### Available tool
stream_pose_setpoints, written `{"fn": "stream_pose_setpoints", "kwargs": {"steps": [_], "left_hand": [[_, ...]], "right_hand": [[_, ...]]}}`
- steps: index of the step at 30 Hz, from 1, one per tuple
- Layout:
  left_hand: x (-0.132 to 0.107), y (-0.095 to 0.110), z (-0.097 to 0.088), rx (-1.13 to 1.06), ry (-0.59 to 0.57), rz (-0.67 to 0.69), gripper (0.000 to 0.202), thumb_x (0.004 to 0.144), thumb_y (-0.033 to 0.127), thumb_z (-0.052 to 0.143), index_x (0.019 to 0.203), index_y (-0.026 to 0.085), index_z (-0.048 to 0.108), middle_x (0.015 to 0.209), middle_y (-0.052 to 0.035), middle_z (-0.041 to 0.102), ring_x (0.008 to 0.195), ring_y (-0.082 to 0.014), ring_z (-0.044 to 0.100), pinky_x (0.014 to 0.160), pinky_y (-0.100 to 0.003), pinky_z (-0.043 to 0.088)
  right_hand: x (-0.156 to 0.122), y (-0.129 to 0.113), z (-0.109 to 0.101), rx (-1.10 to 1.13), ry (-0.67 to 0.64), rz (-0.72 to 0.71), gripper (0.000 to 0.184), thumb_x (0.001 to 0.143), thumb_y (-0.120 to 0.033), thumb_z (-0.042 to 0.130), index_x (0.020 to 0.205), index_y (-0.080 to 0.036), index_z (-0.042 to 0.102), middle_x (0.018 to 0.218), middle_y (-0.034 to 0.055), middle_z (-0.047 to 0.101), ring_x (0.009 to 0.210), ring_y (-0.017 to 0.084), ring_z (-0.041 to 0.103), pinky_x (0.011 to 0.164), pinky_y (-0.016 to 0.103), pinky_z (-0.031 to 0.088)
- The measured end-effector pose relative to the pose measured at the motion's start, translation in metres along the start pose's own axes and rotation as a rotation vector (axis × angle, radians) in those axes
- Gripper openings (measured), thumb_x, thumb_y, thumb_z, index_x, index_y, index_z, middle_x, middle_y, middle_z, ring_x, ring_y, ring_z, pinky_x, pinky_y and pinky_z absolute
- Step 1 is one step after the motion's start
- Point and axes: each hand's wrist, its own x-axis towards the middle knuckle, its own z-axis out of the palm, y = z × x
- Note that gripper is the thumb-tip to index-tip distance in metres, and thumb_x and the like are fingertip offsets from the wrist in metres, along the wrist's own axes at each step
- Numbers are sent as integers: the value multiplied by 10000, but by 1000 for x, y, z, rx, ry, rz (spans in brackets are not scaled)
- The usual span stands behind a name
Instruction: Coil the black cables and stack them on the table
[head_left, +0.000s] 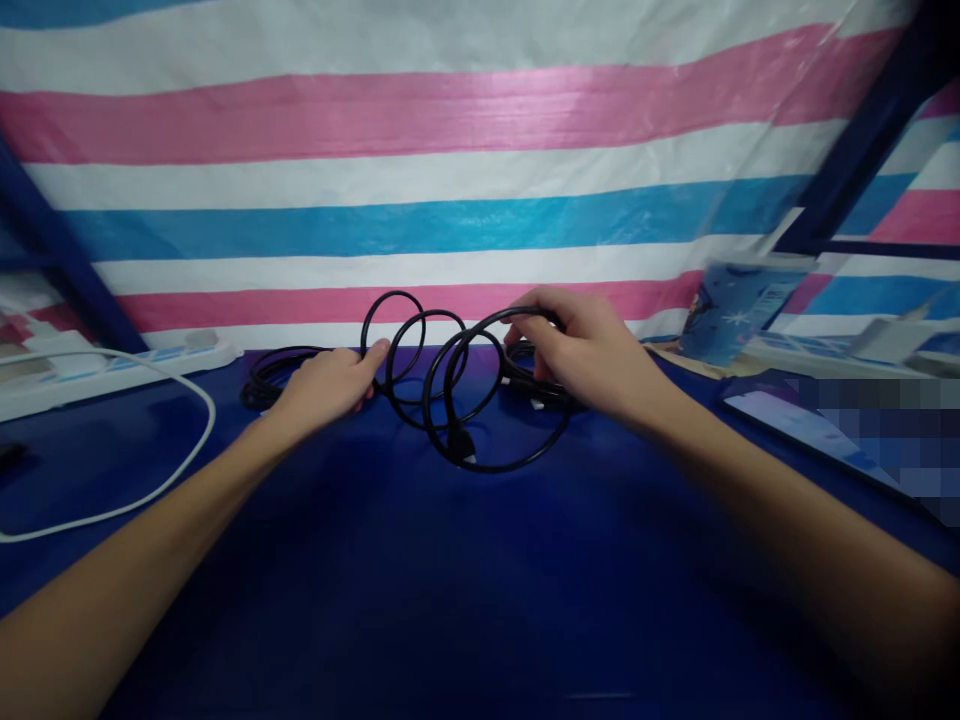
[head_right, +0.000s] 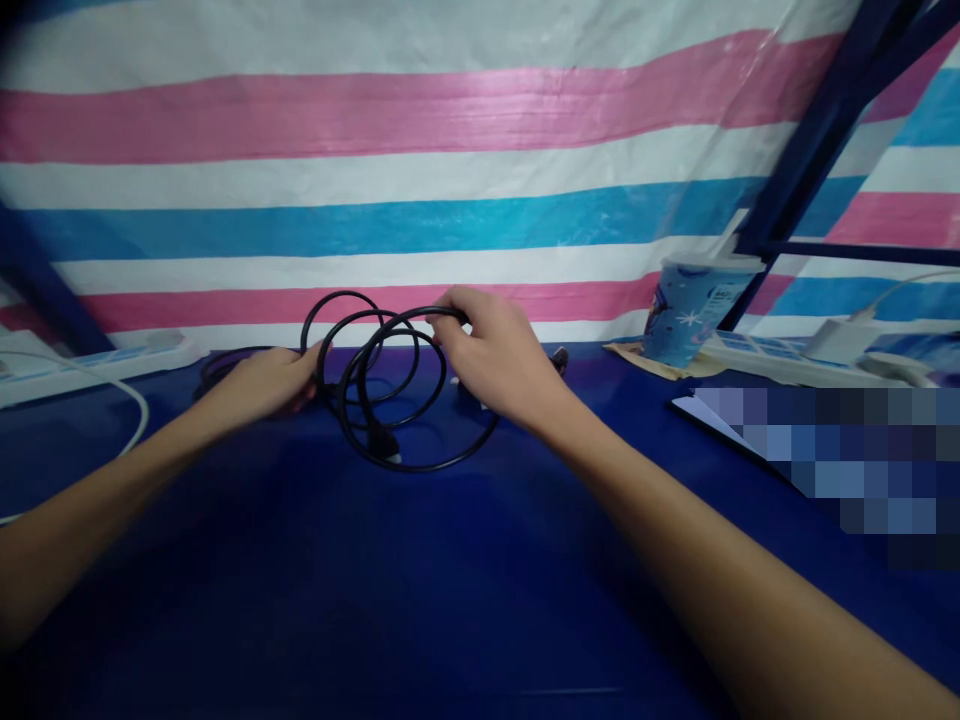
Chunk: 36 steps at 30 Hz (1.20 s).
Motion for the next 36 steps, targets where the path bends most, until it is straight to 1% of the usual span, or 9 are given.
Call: {"fn": "stream_pose_setpoints", "kwargs": {"steps": [3, 6, 10, 12, 17, 20, 25, 31, 36], "left_hand": [[-9, 13, -8, -44, -27, 100, 707, 831, 721, 320, 400, 187, 491, 414, -76, 552, 406, -154, 500, 478, -283, 339], [-22, 26, -3, -381, -182, 337, 646, 859, 665, 338, 489, 182, 554, 514, -67, 607, 503, -152, 574, 548, -279, 431], [-35, 33, 13, -585, -328, 496, 371, 769, 511, 646, 958, 193, 632, 742, -24, 672, 625, -150, 626, 562, -247, 470], [-36, 32, 19, -566, -366, 486, 454, 708, 408, 749, 1087, 226, 576, 801, -5, 669, 689, -149, 638, 597, -232, 477], [-30, 25, 21, -599, -374, 410, 327, 711, 343, 751, 949, 197, 581, 769, -15, 658, 691, -160, 626, 561, -239, 481], [-28, 25, 20, -662, -338, 425, 202, 742, 310, 723, 846, 171, 620, 748, -22, 668, 704, -149, 625, 576, -230, 479], [-27, 27, 18, -704, -272, 431, 180, 821, 334, 643, 892, 173, 680, 896, -43, 710, 761, -132, 629, 611, -216, 458], [-27, 27, 16, -695, -247, 470, 208, 832, 357, 626, 855, 151, 637, 787, -33, 694, 566, -99, 604, 590, -232, 464], [-41, 34, 20, -658, -218, 595, 595, 853, 356, 613, 1377, 297, 339, 737, 38, 671, 598, -144, 657, 570, -238, 479]], "right_hand": [[-1, 0, -1, 30, 4, 28, 167, 863, -213, 489, 810, -145, 633, 673, 30, 602, 518, 109, 472, 479, 262, 319], [0, 1, -1, 43, 62, 47, 152, 866, -228, 500, 783, -158, 606, 616, 18, 572, 467, 98, 437, 441, 255, 298], [2, 3, 0, 111, 139, 128, 195, 863, -245, 529, 682, -175, 543, 519, -8, 486, 404, 79, 360, 399, 246, 252], [3, 3, 0, 204, 171, 158, 160, 856, -243, 537, 714, -176, 568, 504, -20, 449, 397, 73, 336, 395, 241, 250], [2, 3, 0, 399, 151, 232, 89, 856, -243, 514, 843, -180, 575, 528, -30, 435, 361, 62, 313, 358, 235, 230], [3, 7, -1, 297, 159, 218, 118, 858, -266, 485, 854, -176, 562, 595, 3, 513, 396, 91, 427, 380, 250, 309], [-1, 10, -1, -256, 335, -81, 313, 755, -143, 545, 1064, -187, 565, 860, 62, 640, 724, 197, 593, 611, 321, 428], [-9, 0, -2, -500, -39, -343, 249, 855, -293, 526, 1041, -175, 643, 805, 62, 652, 720, 212, 592, 625, 312, 380], [-13, -2, -2, -723, -174, -665, 308, 893, -343, 540, 1146, -188, 620, 1054, 113, 629, 907, 250, 587, 671, 313, 371]]}}
